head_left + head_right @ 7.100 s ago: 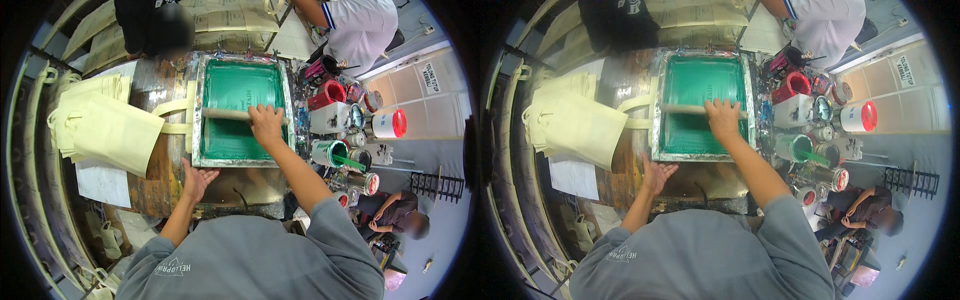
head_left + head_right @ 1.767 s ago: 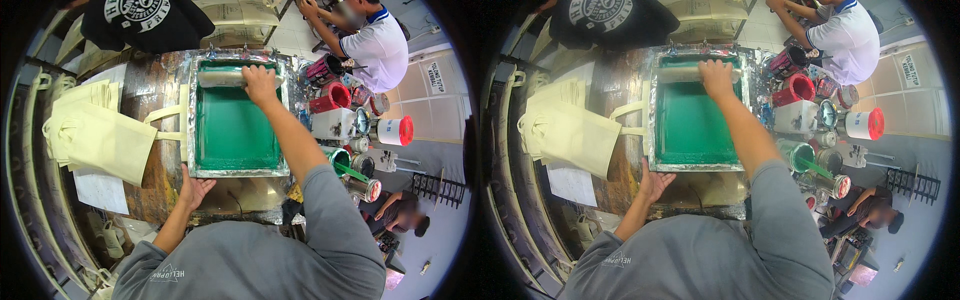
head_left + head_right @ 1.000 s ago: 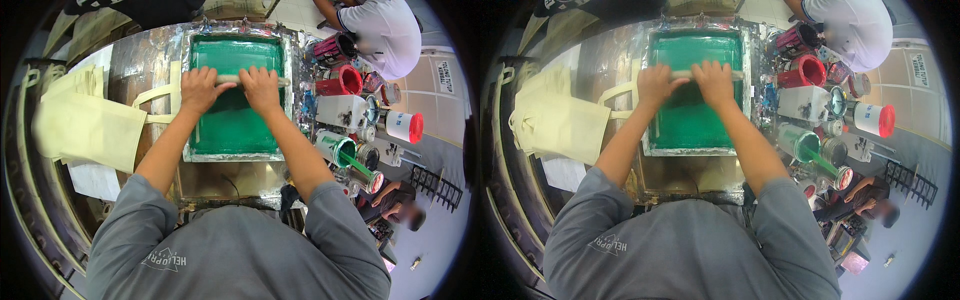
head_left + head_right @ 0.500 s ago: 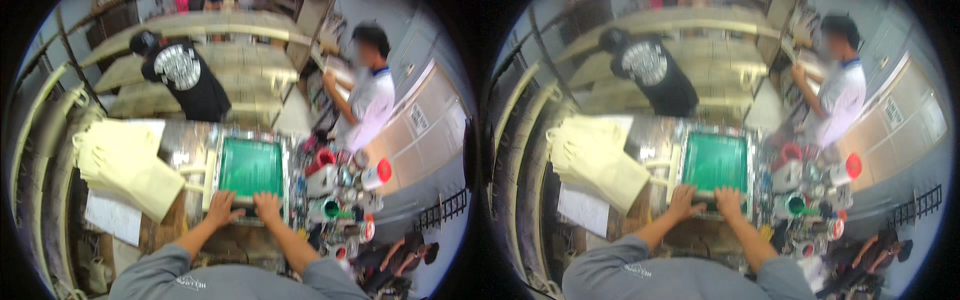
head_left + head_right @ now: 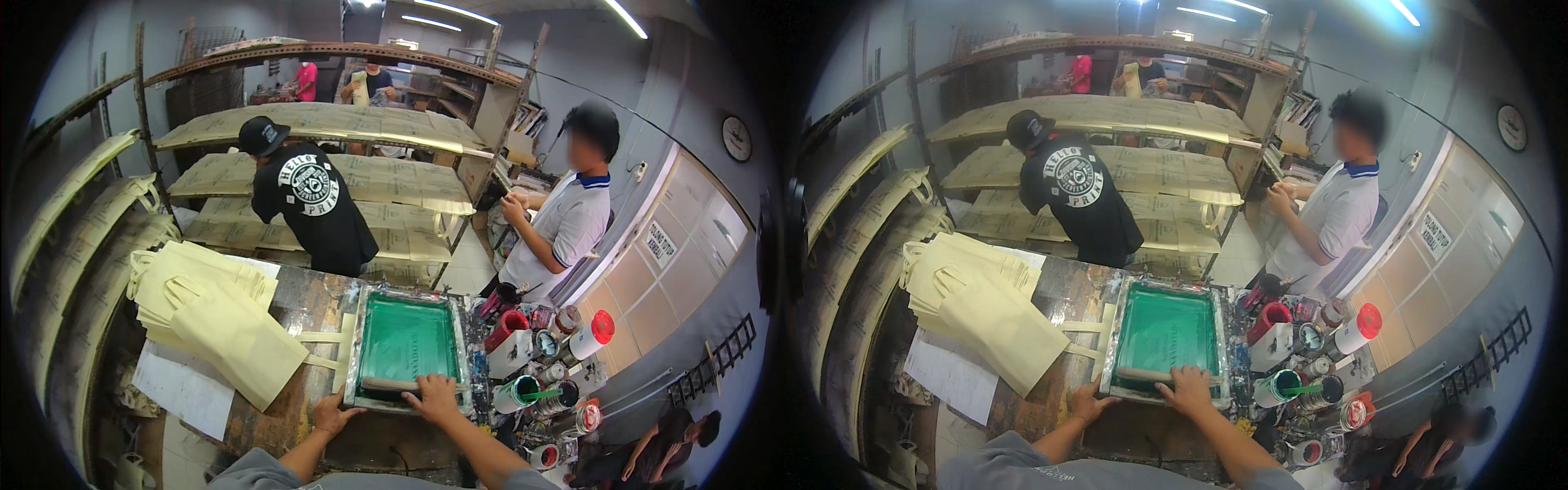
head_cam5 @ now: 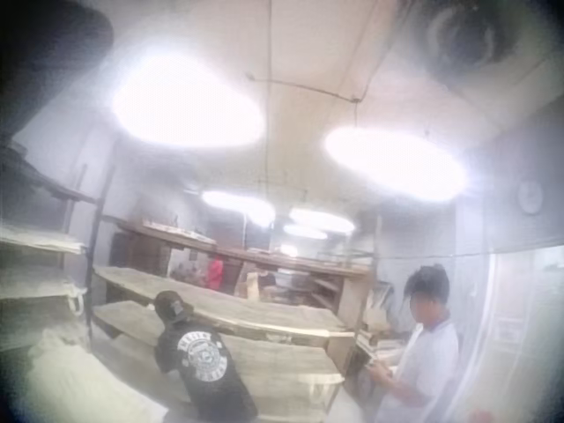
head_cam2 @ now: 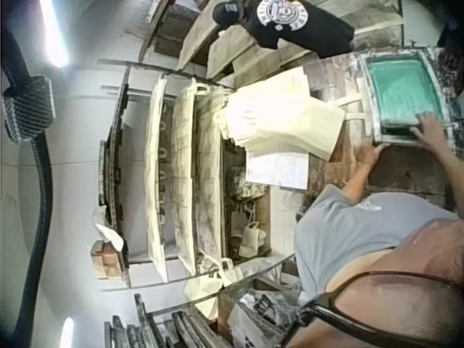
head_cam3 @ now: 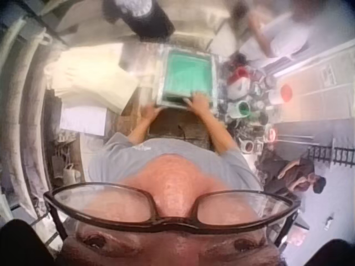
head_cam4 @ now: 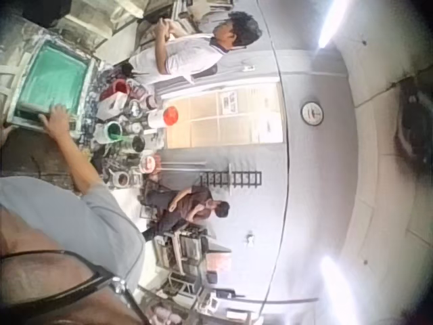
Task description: The person screen prints designs onto yellow tote bags by pouring green ink onto a screen frame and using a squeegee to spread it, then places the bags on a shelf.
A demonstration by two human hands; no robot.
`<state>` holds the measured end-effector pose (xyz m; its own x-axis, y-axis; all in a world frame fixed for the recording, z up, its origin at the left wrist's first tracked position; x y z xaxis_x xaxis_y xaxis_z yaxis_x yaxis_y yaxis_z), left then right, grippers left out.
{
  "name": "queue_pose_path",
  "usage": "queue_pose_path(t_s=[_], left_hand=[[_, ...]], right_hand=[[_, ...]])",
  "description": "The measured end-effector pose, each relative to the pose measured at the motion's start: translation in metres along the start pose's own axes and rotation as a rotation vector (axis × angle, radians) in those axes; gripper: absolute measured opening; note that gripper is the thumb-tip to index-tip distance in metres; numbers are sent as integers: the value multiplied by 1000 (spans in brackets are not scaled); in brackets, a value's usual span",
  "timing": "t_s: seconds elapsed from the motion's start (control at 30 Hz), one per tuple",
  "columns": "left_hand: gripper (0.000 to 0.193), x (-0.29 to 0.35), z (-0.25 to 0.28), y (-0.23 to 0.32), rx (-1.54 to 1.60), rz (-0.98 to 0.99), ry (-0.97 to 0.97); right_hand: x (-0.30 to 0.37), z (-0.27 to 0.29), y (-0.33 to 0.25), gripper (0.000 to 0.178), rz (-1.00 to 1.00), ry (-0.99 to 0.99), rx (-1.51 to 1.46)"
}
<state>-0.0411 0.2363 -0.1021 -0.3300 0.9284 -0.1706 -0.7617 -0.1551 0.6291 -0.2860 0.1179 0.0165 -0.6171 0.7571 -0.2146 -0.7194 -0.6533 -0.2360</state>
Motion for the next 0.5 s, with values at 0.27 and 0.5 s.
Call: queue_pose_path(t_s=[0.27,0.5], left_hand=[[103,-85,75,93,463,-14,315],[80,-26,-36,-15,-375,424,178]], right_hand=[[-98,154,-7,50,55,315,57],[-163,205,5,49,84,407,-30]])
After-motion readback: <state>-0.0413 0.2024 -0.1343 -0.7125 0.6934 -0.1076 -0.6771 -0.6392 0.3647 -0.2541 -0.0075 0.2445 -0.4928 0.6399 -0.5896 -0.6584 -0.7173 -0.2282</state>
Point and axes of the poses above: each hand's wrist, its own x-axis away from the middle knuckle, its own z-axis out of the back of the hand, y = z × x, the point moved 9 cm from there along -x, towards the middle knuckle, and after that the axes turned 8 degrees about -x, right-handed, at the moved point
